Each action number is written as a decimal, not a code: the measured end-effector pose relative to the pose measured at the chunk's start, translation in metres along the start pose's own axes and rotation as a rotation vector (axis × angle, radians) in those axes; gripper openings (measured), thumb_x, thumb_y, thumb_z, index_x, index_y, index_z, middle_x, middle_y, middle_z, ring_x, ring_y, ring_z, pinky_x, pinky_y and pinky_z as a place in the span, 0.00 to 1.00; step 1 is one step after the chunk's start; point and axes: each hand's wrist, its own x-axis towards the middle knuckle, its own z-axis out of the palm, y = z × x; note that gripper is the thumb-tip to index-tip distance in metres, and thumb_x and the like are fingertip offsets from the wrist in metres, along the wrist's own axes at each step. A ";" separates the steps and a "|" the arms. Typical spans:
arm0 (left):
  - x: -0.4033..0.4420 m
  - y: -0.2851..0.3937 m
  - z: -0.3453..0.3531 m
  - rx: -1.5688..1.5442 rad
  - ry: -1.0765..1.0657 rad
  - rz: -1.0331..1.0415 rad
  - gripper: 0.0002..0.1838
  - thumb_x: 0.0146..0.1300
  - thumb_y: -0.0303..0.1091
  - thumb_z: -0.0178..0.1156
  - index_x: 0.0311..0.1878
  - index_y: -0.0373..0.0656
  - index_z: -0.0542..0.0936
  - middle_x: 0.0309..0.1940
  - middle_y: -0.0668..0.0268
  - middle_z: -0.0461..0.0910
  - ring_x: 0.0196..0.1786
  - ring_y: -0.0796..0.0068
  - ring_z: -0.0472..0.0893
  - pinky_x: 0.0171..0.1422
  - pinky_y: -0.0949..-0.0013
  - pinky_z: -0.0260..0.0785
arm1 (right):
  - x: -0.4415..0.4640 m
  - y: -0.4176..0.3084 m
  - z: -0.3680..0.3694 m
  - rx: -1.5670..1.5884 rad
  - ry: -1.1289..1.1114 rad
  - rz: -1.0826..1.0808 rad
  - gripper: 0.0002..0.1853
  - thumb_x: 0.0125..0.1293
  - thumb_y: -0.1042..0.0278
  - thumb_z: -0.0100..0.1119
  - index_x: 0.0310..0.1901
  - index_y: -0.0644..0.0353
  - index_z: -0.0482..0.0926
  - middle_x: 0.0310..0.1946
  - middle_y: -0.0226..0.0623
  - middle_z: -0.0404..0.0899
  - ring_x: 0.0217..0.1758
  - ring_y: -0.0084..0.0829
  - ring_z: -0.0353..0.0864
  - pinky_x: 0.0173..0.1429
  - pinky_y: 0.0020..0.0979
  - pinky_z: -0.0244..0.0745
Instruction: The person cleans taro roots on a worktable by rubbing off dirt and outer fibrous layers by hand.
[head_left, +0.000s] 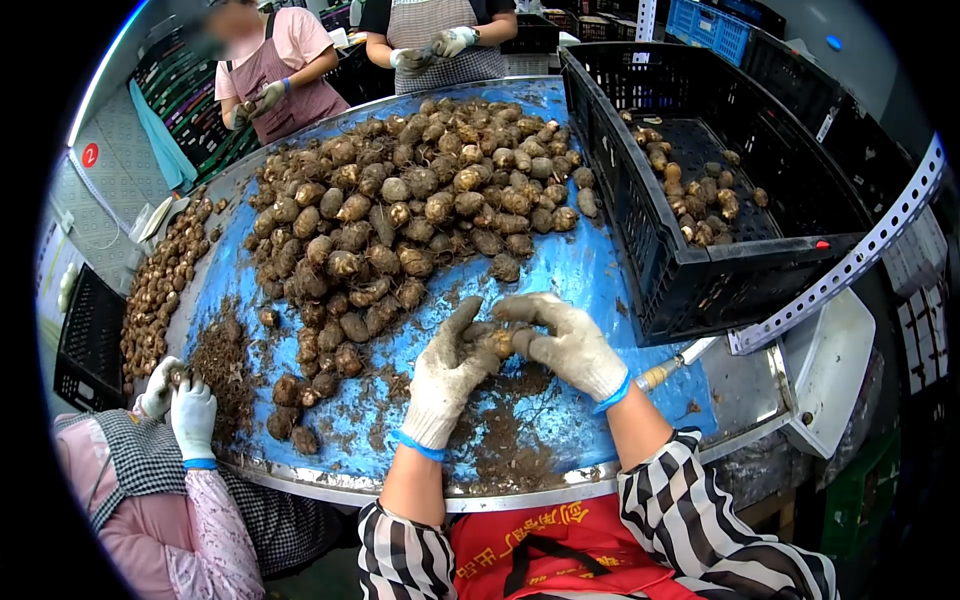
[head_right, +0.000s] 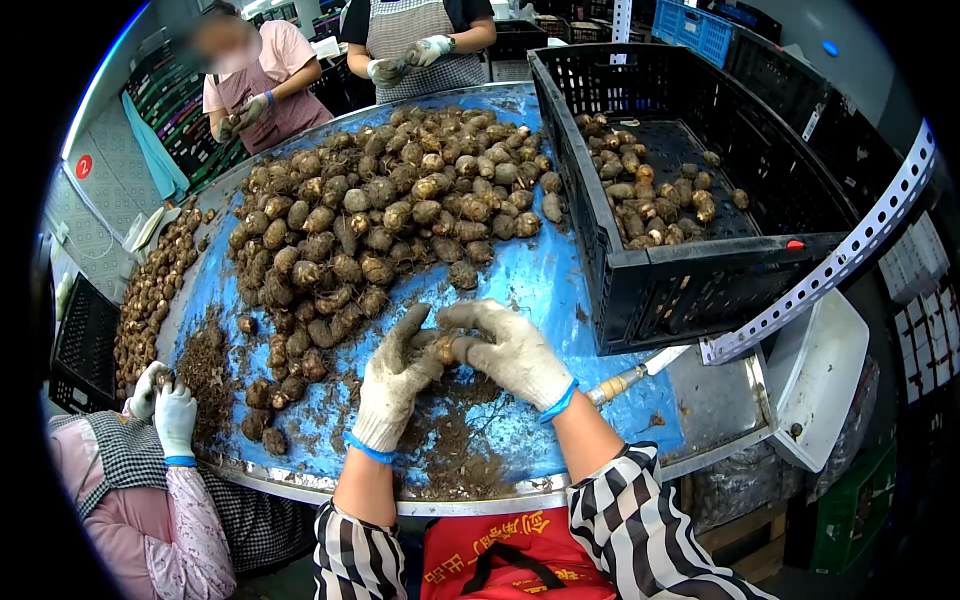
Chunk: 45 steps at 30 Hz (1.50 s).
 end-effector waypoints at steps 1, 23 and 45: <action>-0.001 -0.001 -0.001 -0.010 -0.011 -0.002 0.39 0.63 0.26 0.67 0.76 0.32 0.63 0.60 0.56 0.79 0.56 0.73 0.80 0.60 0.71 0.74 | -0.001 -0.002 0.001 -0.012 -0.055 0.018 0.14 0.66 0.74 0.60 0.52 0.63 0.86 0.46 0.43 0.84 0.52 0.34 0.82 0.59 0.33 0.76; 0.003 -0.012 -0.004 -0.128 0.032 -0.059 0.32 0.61 0.22 0.62 0.71 0.31 0.70 0.60 0.55 0.80 0.57 0.67 0.81 0.65 0.66 0.74 | -0.001 0.013 0.006 0.030 -0.017 0.189 0.15 0.68 0.69 0.61 0.54 0.64 0.84 0.46 0.42 0.86 0.51 0.30 0.84 0.58 0.31 0.77; 0.001 -0.005 0.002 0.005 -0.078 -0.067 0.38 0.55 0.26 0.71 0.72 0.37 0.72 0.56 0.62 0.80 0.54 0.74 0.80 0.60 0.70 0.74 | 0.002 0.015 -0.004 0.077 0.131 0.164 0.18 0.65 0.74 0.60 0.57 0.60 0.84 0.46 0.44 0.84 0.43 0.36 0.83 0.52 0.33 0.78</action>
